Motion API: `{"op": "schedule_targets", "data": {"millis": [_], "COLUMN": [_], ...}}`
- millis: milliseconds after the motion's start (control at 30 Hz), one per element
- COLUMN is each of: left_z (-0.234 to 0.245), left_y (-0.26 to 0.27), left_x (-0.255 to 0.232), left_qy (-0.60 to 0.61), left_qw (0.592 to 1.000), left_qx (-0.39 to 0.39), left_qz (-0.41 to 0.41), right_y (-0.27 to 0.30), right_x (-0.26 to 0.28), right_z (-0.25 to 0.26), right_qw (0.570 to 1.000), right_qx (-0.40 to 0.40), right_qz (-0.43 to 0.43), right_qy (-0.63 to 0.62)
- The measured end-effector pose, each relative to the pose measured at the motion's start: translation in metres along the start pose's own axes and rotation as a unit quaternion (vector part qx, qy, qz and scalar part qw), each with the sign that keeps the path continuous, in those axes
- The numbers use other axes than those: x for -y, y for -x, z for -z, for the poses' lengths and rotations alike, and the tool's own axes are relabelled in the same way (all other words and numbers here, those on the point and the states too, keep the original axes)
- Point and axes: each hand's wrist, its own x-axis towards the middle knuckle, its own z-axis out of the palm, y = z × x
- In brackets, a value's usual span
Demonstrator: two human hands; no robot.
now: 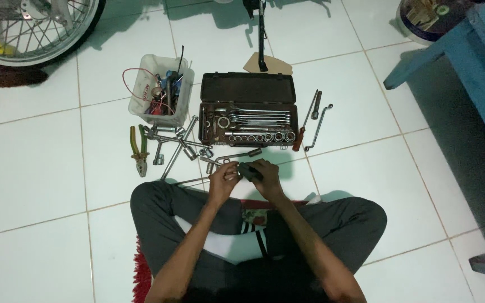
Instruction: Selecting and testing socket wrench bits to fit a motorcycle engine bolt
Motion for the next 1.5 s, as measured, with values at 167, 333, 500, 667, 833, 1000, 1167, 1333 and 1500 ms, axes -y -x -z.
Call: {"op": "schedule_targets", "data": {"millis": [167,333,500,667,833,1000,1167,1333,1500], "left_z": [0.006,0.011,0.014,0.028,0.039,0.049,0.045,0.032,0.019], "left_y": [0.002,-0.005,-0.021,-0.031,-0.043,-0.058,-0.067,-0.069,-0.063], "left_x": [-0.151,-0.167,-0.203,-0.264,-0.294,-0.305,-0.297,-0.311,-0.314], "left_qy": [0.177,0.005,0.053,0.015,0.01,0.092,0.099,0.099,0.136], "left_qw": [0.978,0.998,0.997,0.998,0.994,0.989,0.99,0.987,0.987], "left_qx": [-0.035,0.034,-0.025,0.02,0.028,-0.044,0.002,0.037,0.017], "left_qz": [0.102,-0.048,-0.044,-0.059,-0.103,-0.107,-0.101,-0.123,-0.08], "right_y": [-0.028,-0.062,-0.09,-0.124,-0.151,-0.171,-0.181,-0.174,-0.159], "right_x": [0.029,0.067,0.113,0.132,0.142,0.168,0.16,0.165,0.164], "right_z": [0.033,0.079,0.118,0.143,0.147,0.145,0.158,0.174,0.188], "right_qw": [0.991,0.981,0.979,0.986,0.976,0.978,0.979,0.976,0.986], "right_qx": [-0.046,-0.11,-0.08,-0.105,-0.122,-0.134,-0.127,-0.159,-0.107], "right_qz": [0.0,0.003,-0.016,0.014,-0.026,0.016,0.01,-0.01,-0.035], "right_qy": [-0.129,-0.157,-0.187,-0.128,-0.18,-0.158,-0.157,-0.149,-0.125]}}
